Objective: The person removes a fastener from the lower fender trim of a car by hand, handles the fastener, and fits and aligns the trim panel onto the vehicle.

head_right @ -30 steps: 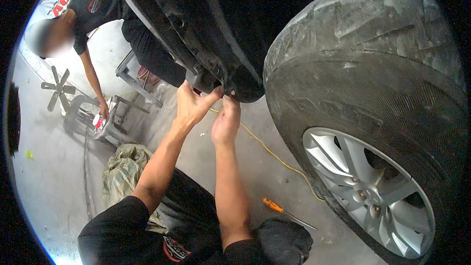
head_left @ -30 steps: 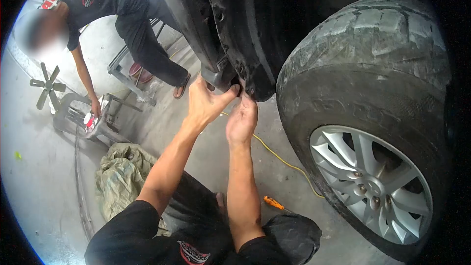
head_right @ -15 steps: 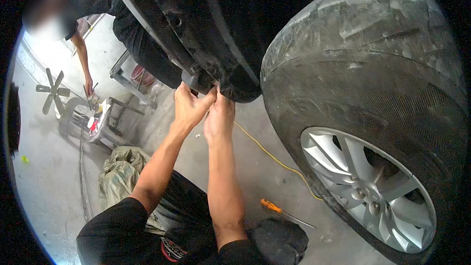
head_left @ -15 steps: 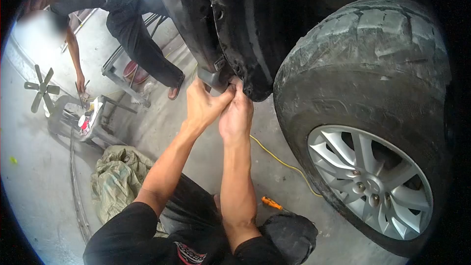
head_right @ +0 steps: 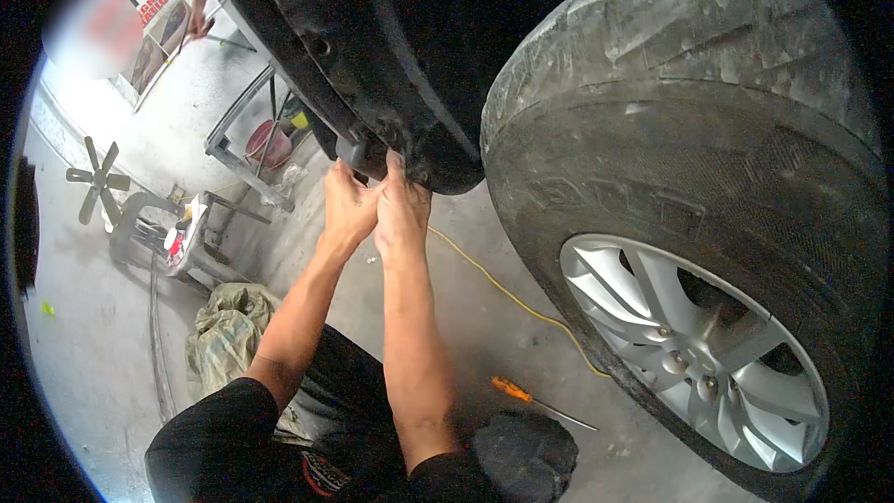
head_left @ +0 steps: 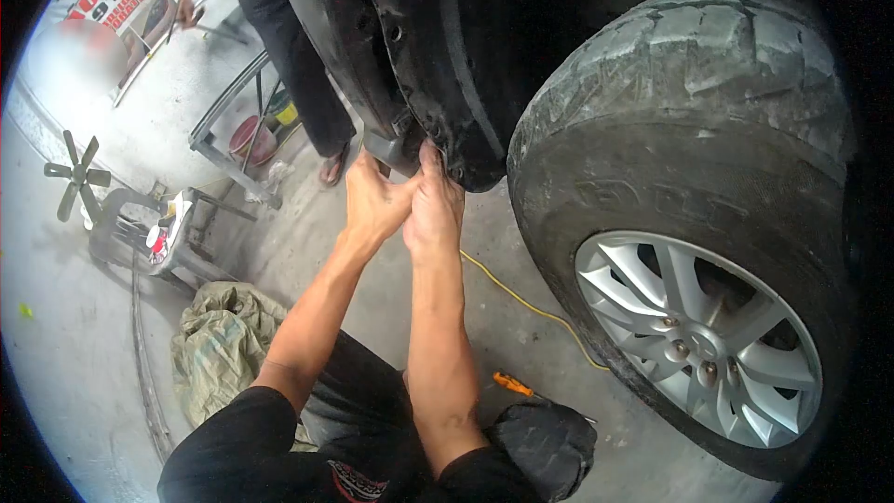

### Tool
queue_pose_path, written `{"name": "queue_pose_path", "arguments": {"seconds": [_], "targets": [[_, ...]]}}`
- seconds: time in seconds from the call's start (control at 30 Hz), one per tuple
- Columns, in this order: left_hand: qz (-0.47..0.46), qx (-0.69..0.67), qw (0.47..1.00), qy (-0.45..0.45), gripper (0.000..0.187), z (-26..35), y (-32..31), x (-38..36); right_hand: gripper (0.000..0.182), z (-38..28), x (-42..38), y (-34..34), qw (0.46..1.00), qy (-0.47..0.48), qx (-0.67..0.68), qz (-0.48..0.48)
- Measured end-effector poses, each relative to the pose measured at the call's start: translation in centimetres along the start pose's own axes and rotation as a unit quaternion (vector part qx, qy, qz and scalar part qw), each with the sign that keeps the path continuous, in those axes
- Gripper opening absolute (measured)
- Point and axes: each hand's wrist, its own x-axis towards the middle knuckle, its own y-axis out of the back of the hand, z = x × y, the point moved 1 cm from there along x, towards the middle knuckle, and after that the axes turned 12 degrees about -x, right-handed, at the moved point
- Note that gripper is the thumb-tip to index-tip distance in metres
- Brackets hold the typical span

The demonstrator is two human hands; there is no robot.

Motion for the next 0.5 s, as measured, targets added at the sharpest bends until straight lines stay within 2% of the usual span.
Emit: {"name": "queue_pose_path", "arguments": {"seconds": [0.17, 0.3, 0.37, 0.5], "targets": [[-0.007, 0.032, 0.999, 0.012, 0.049, 0.3, 0.1, 0.0, 0.05, 0.7, 0.9, 0.8, 0.996, -0.029, -0.078, -0.01], [-0.017, 0.049, 0.999, 0.016, 0.05, 0.3, 0.3, 0.1, 0.056, -0.3, 0.2, 0.1, 0.994, -0.05, -0.088, 0.043], [-0.003, 0.043, 0.999, -0.014, 0.041, 0.4, 0.1, 0.0, 0.055, 0.7, 1.2, 0.7, 0.992, -0.068, -0.092, 0.053], [0.018, 0.022, 0.999, -0.045, 0.036, 0.1, -0.2, 0.1, 0.053, 0.5, 0.9, 0.4, 0.998, -0.06, -0.037, 0.001]]}}
